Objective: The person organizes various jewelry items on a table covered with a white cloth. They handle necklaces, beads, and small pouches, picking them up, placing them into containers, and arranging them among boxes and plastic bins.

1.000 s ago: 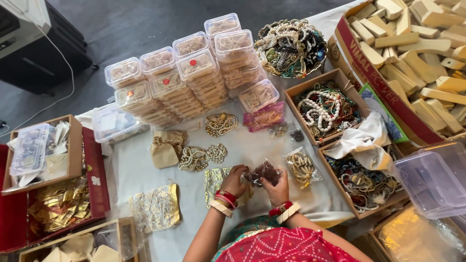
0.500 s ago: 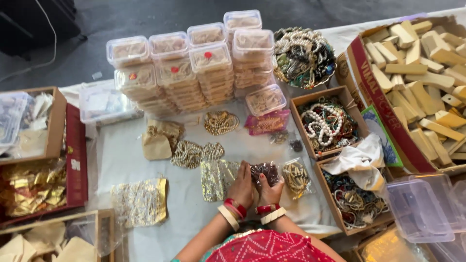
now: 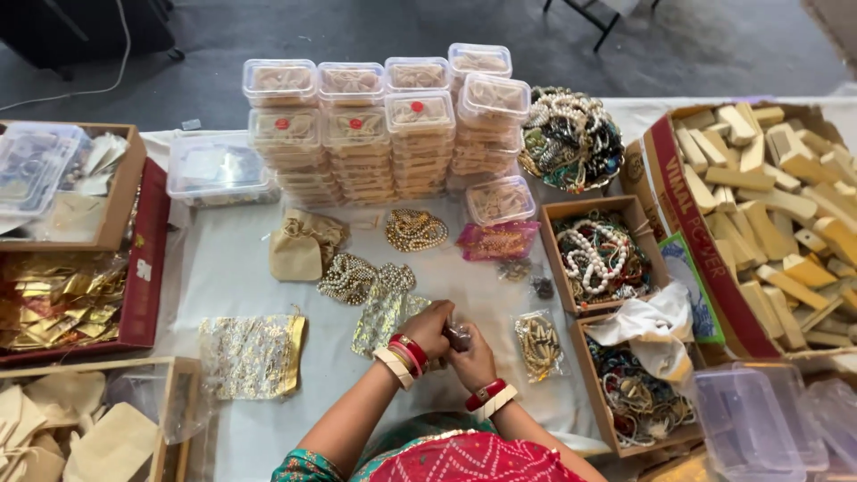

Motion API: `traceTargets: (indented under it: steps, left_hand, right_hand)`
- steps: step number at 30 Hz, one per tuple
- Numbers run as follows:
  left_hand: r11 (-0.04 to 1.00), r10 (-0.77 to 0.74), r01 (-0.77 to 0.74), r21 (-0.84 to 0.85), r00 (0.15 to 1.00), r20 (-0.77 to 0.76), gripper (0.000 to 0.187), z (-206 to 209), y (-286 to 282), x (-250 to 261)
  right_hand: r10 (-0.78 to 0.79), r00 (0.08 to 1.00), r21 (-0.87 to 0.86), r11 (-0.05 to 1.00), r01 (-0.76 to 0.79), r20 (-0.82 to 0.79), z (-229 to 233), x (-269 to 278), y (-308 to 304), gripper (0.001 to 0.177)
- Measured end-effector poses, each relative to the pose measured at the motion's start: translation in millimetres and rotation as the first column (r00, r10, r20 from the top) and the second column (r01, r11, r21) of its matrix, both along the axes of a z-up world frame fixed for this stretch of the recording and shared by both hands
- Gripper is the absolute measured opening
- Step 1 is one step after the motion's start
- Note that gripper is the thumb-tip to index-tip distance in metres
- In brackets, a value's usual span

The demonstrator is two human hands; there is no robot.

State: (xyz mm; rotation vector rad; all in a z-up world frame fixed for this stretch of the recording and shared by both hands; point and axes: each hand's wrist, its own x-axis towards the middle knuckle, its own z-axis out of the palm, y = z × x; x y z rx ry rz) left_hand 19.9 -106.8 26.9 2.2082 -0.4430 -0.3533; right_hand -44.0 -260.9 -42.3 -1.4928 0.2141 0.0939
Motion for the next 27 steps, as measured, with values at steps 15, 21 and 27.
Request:
traceTargets:
  steps: [15,21,27]
  left_hand:
    - [0.987,-0.115,0.133,-0.09,0.977,0.181,0.07,-9,-26,-46]
    - [0.89,-0.212,0.277,-0.362,0.954,0.21,0.077,-31,-23,-34]
    - [0.782,0.563,-0.566,-0.261,0.821,-0.097,0.052,-37,2,-2]
  right_hand:
    - [0.132,0.961,0.606,0.794,0.045,-0.244,-11,1,-19,0.042]
    - [0.258,0.907,0.692,0.72,0.048,-0.331,-4,9,-22,0.041]
    - [0.177,0.817,0.47,0.874,0.127,-0.548,2,33,-14,0.035]
